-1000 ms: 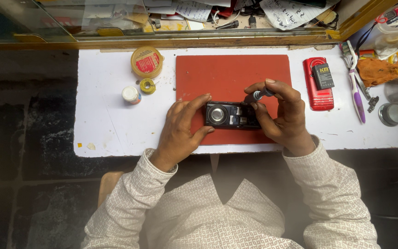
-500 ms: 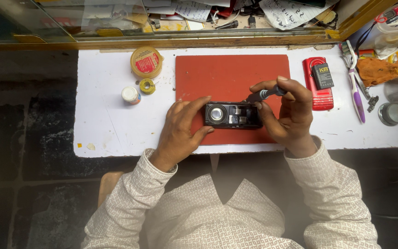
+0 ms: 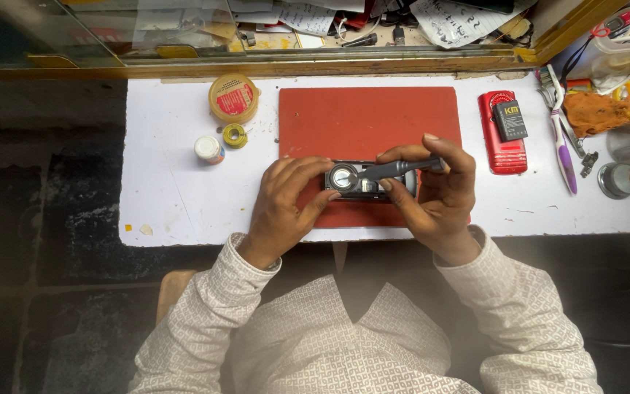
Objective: The person places a red mat on the workbench, sets a mobile phone on it, and uses a screwdriver to remove screws from the phone's back. They pry open the back cover, separate the keypad and front housing, and use tweezers to work on the exposed internal components.
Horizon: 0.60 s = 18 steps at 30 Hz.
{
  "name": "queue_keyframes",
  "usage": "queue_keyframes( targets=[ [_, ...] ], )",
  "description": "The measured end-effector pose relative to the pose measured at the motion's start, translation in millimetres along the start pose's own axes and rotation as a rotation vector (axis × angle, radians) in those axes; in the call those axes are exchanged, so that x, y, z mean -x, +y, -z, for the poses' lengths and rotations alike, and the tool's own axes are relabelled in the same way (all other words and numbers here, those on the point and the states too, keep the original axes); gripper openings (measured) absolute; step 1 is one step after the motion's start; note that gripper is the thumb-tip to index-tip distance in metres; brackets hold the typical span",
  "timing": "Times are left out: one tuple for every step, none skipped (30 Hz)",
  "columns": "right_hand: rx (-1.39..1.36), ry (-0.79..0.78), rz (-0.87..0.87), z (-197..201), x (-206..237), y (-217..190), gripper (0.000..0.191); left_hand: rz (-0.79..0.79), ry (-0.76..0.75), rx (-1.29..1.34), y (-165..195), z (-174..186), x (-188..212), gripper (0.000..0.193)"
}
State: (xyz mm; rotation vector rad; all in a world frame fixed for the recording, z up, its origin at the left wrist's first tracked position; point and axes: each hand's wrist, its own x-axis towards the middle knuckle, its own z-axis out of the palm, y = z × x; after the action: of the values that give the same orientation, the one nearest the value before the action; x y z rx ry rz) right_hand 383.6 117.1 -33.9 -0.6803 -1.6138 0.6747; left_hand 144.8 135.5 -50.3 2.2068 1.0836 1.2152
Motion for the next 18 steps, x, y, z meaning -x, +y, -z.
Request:
queue_keyframes(
  targets=[
    [-0.016,-0.007,0.001,-1.2,0.3,0.1,0.073,-0.006,0.010,0.006,-0.1,0.2,0.2,0.036],
    [-0.033,-0.014,0.001,-2.3,0.7,0.2,0.073,-0.012,0.021,0.012,-0.2,0.4,0.4,0.032],
    [-0.049,-0.022,0.002,-3.3,1.1,0.1,0.073,-0.019,0.023,0.026,-0.5,0.4,0.4,0.030],
    [-0.055,-0.029,-0.004,-4.1,1.6,-0.3,0.073,-0.026,0.025,0.040,-0.8,0.4,0.1,0.027],
    [-0.061,-0.035,-0.009,-5.0,2.2,-0.6,0.073,-0.033,0.026,0.054,-1.0,0.3,0.0,0.025],
    [-0.067,-0.042,-0.015,-5.9,2.6,-0.9,0.073,-0.033,0.026,0.059,-0.9,0.0,-0.2,0.021],
    [-0.061,-0.044,-0.006,-7.3,2.8,-0.9,0.073,-0.033,0.027,0.064,-0.9,-0.6,-0.6,0.018],
    [-0.056,-0.045,0.004,-9.0,2.9,-0.8,0.073,-0.033,0.027,0.069,-0.8,-0.7,-1.0,0.015],
    [-0.050,-0.046,0.013,-10.0,3.1,-0.9,0.073,-0.040,0.033,0.073,-0.7,-0.5,-1.3,0.013],
    [-0.051,-0.043,0.010,-10.8,3.2,-1.4,0.073,-0.046,0.039,0.076,-0.4,0.3,-1.3,0.012],
    [-0.052,-0.040,0.007,-11.2,3.2,-1.6,0.073,-0.052,0.045,0.079,-0.2,1.0,-1.5,0.012],
    [-0.052,-0.038,0.003,-10.9,3.1,-2.3,0.072,-0.038,0.055,0.059,0.3,1.3,-2.5,0.009],
    [-0.042,-0.029,0.010,-9.7,2.6,-2.9,0.072,-0.024,0.066,0.038,0.4,1.9,-3.6,0.006],
    [-0.033,-0.020,0.017,-7.5,1.5,-3.6,0.072,-0.009,0.077,0.017,0.4,3.1,-4.8,0.005],
    [-0.023,-0.009,0.025,-5.0,0.3,-4.3,0.072,0.051,0.103,-0.020,-0.1,4.7,-6.5,0.006],
    [-0.001,0.010,0.026,-1.9,-0.9,-5.5,0.072,0.109,0.129,-0.054,-1.0,6.4,-9.0,0.008],
    [0.021,0.028,0.027,2.0,-2.2,-7.1,0.072,0.167,0.155,-0.087,-2.1,7.7,-12.3,0.009],
    [0.043,0.044,0.028,6.1,-3.5,-8.9,0.072,0.199,0.155,-0.110,-3.6,9.0,-16.0,0.009]
  ],
)
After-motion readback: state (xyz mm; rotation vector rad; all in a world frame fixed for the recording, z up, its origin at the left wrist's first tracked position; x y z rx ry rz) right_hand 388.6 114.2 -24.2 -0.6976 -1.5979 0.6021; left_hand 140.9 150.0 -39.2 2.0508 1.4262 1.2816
